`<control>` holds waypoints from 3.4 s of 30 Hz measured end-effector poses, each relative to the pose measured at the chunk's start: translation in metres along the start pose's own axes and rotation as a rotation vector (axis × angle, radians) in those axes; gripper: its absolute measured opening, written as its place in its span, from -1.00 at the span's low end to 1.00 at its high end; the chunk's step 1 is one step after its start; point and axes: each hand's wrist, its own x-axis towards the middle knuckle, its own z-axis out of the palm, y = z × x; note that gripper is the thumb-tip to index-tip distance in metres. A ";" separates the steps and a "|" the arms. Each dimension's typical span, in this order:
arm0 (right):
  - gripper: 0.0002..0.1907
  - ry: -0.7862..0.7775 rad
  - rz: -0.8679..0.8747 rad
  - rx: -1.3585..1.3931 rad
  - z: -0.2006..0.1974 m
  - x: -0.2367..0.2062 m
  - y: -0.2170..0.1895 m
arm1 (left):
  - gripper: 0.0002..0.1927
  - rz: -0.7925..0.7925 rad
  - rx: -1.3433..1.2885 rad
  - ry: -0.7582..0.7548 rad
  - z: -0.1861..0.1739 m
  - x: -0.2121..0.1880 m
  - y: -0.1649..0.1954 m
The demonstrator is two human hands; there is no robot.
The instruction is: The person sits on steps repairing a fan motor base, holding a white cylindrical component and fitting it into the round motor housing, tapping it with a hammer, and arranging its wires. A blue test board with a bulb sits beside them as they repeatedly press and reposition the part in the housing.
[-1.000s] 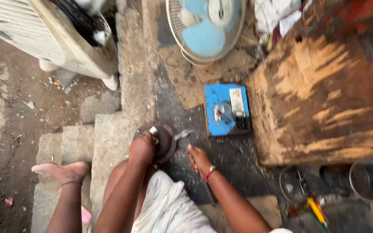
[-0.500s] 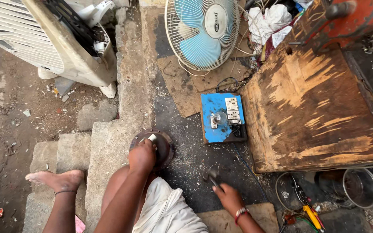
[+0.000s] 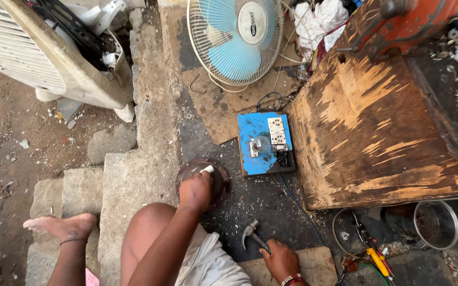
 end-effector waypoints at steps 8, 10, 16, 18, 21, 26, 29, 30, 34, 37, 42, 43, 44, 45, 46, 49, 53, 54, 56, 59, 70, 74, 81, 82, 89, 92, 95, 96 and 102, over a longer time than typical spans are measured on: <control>-0.70 -0.037 -0.037 -0.022 -0.018 0.002 0.000 | -0.77 0.000 -0.067 0.099 0.010 0.004 0.025; -0.66 0.010 -0.080 -0.022 -0.022 0.006 0.000 | -0.73 -0.050 -0.119 0.047 0.000 0.004 0.032; -0.61 0.160 -0.292 0.071 -0.054 0.048 -0.023 | -0.64 -0.179 -0.356 0.077 -0.045 -0.022 0.026; -0.62 0.238 -0.380 0.139 -0.065 0.069 -0.050 | -0.61 -0.309 -0.504 0.178 -0.046 -0.032 0.012; -0.62 0.192 -0.501 0.206 -0.087 0.103 -0.097 | -0.59 -0.437 -0.760 0.395 -0.031 -0.035 -0.018; -0.61 0.196 -0.683 0.161 -0.116 0.144 -0.166 | -0.54 -0.337 -0.770 0.209 0.003 -0.013 -0.026; -0.67 0.232 -0.782 0.035 -0.118 0.156 -0.187 | -0.57 -0.444 -0.778 0.083 0.002 -0.011 -0.023; -0.71 0.235 -0.787 -0.007 -0.117 0.159 -0.190 | -0.57 -0.414 -0.762 0.095 0.002 -0.011 -0.022; -0.79 0.213 -0.887 -0.100 -0.115 0.169 -0.193 | -0.60 -0.406 -0.744 0.086 -0.006 -0.014 -0.025; -0.86 0.170 -0.994 -0.213 -0.120 0.177 -0.190 | -0.61 -0.431 -0.733 0.049 -0.009 -0.015 -0.022; -0.87 0.116 -1.142 -0.436 -0.134 0.192 -0.191 | -0.63 -0.450 -0.740 0.030 -0.008 -0.014 -0.020; -0.87 0.114 -1.171 -0.498 -0.137 0.194 -0.193 | -0.62 -0.451 -0.739 0.030 -0.008 -0.014 -0.021; -0.88 0.106 -1.185 -0.523 -0.139 0.196 -0.194 | -0.62 -0.451 -0.738 0.028 -0.008 -0.013 -0.021; -0.88 0.098 -1.200 -0.548 -0.142 0.197 -0.196 | -0.62 -0.459 -0.751 0.012 -0.008 -0.013 -0.022; -0.88 0.088 -1.215 -0.573 -0.143 0.198 -0.197 | -0.62 -0.468 -0.765 -0.006 -0.008 -0.012 -0.022; -0.89 0.049 -1.189 -0.577 -0.144 0.198 -0.199 | -0.60 -0.473 -0.765 -0.023 -0.009 -0.011 -0.022; -0.86 0.103 -1.148 -0.448 -0.137 0.194 -0.195 | -0.59 -0.479 -0.747 -0.023 -0.008 -0.012 -0.022; -0.85 0.112 -1.129 -0.416 -0.135 0.193 -0.193 | -0.59 -0.478 -0.745 -0.018 -0.008 -0.012 -0.023; -0.80 0.119 -1.076 -0.347 -0.131 0.191 -0.190 | -0.59 -0.476 -0.741 -0.009 -0.007 -0.013 -0.023; -0.71 0.142 -0.922 -0.250 -0.124 0.187 -0.191 | -0.60 -0.464 -0.739 -0.003 -0.007 -0.014 -0.023; -0.62 0.231 -0.614 -0.125 -0.137 0.170 -0.180 | -0.57 -0.480 -0.757 -0.007 -0.011 -0.018 -0.017; -0.71 0.279 -0.867 -0.040 -0.149 0.176 -0.177 | -0.57 -0.491 -0.757 -0.008 -0.012 -0.018 -0.018; -0.66 0.147 -1.024 -0.231 -0.134 0.180 -0.188 | -0.52 -0.461 -0.741 -0.002 -0.009 -0.018 -0.019; -0.71 0.142 -1.023 -0.273 -0.132 0.184 -0.189 | -0.52 -0.453 -0.732 -0.004 -0.007 -0.018 -0.020; -0.82 0.041 -1.272 -0.481 -0.143 0.214 -0.191 | -0.58 -0.437 -0.722 0.040 -0.004 -0.018 -0.021; -0.80 0.031 -1.463 -0.578 -0.152 0.224 -0.199 | -0.58 -0.429 -0.702 0.033 -0.008 -0.018 -0.021; -0.82 0.014 -1.605 -0.677 -0.160 0.231 -0.206 | -0.61 -0.411 -0.671 0.050 -0.012 -0.019 -0.020; -0.83 0.024 -1.642 -0.696 -0.162 0.232 -0.207 | -0.61 -0.415 -0.668 0.034 -0.013 -0.019 -0.020; -0.85 -0.020 -1.711 -0.757 -0.165 0.232 -0.217 | -0.62 -0.435 -0.663 0.006 -0.013 -0.017 -0.019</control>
